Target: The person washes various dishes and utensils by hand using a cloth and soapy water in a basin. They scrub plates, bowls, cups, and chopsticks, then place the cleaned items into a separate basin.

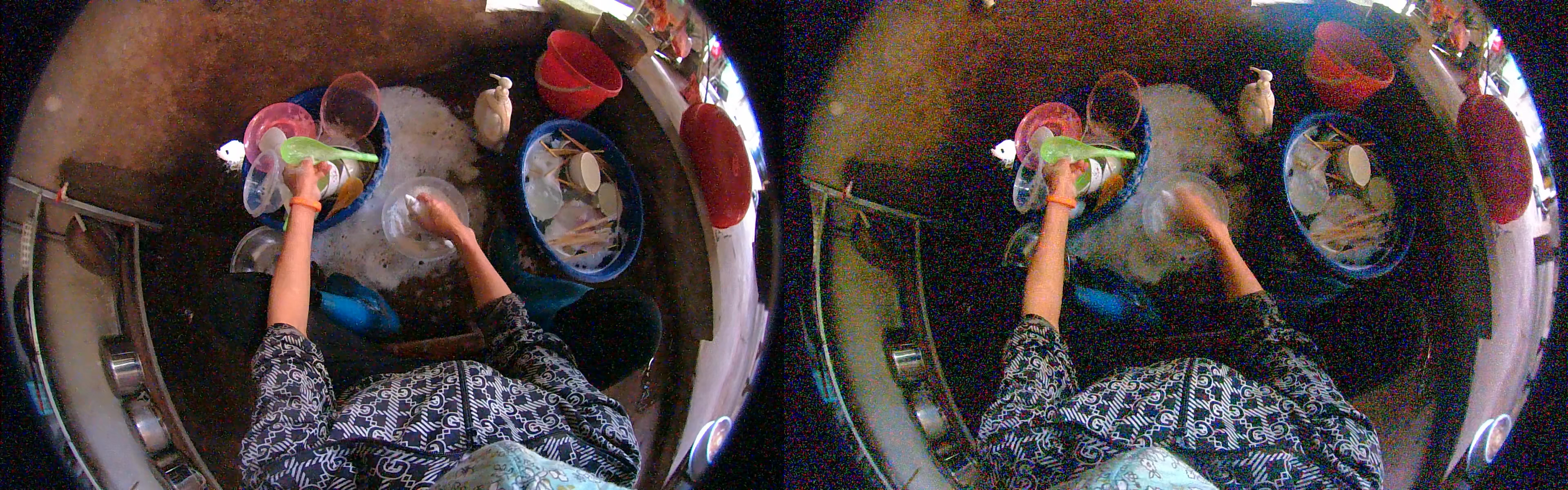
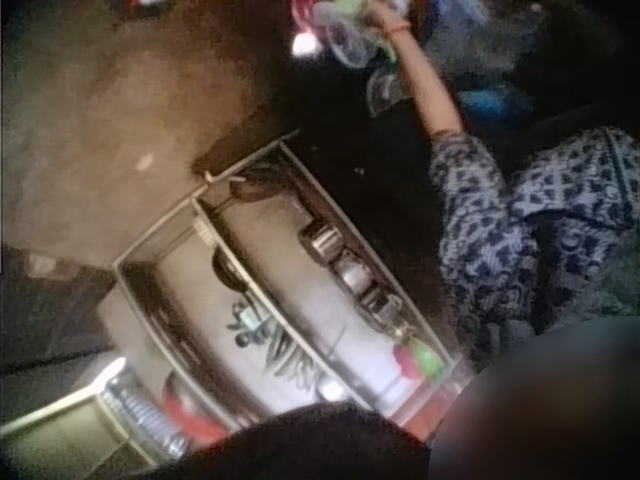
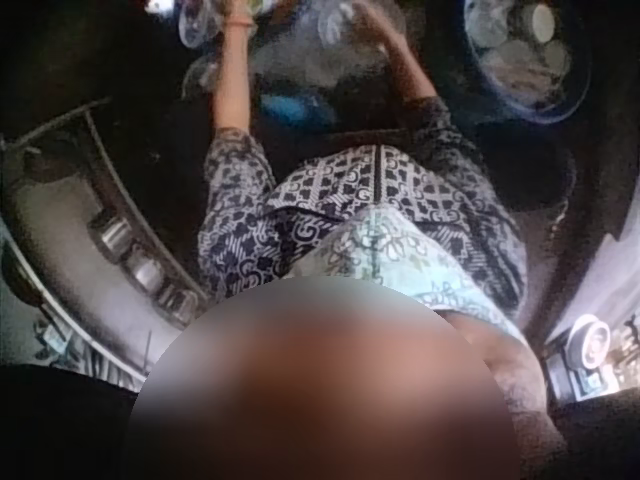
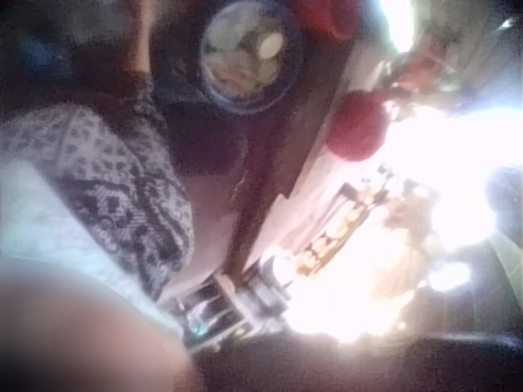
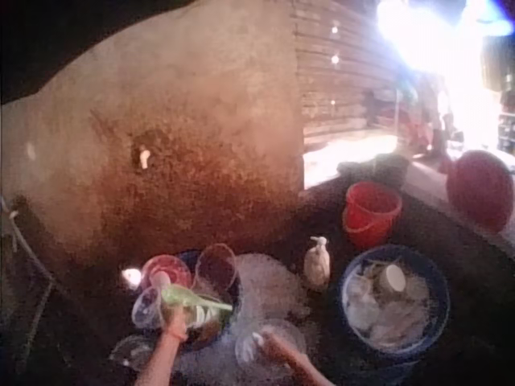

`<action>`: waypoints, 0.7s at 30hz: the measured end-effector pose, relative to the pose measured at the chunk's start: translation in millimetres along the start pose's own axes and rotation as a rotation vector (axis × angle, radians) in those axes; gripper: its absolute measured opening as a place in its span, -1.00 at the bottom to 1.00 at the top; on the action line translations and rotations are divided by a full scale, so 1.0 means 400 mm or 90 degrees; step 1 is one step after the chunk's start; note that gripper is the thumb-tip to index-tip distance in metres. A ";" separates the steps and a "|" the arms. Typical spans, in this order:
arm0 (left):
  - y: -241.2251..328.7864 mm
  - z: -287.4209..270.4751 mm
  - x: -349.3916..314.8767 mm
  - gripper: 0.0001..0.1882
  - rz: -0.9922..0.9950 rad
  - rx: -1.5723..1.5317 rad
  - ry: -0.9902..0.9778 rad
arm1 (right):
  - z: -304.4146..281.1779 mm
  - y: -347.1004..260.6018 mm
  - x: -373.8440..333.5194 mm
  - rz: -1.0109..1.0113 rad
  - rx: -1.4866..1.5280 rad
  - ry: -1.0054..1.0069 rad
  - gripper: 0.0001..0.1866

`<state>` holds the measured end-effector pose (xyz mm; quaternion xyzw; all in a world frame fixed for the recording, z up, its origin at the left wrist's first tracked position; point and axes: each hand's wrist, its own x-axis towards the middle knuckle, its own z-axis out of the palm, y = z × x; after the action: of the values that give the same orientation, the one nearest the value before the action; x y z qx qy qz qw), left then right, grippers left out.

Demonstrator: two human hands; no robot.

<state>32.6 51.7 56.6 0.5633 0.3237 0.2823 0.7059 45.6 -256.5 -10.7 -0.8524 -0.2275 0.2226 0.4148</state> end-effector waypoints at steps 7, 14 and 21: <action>-0.096 -0.124 0.088 -0.97 0.222 0.379 -0.209 | -0.097 0.039 0.027 -0.075 -0.081 0.114 -0.54; -0.087 -0.044 0.031 -0.74 -0.181 -0.146 -0.140 | -0.393 0.263 -0.010 0.106 -0.062 0.774 -0.50; -0.101 -0.001 -0.001 -0.70 -0.211 -0.064 -0.162 | -0.488 0.546 -0.215 0.884 0.079 0.976 0.02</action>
<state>33.2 43.4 17.2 0.4974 0.3057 0.1049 0.8051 132.5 -544.6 -62.2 -0.6859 0.6510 -0.1784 0.2716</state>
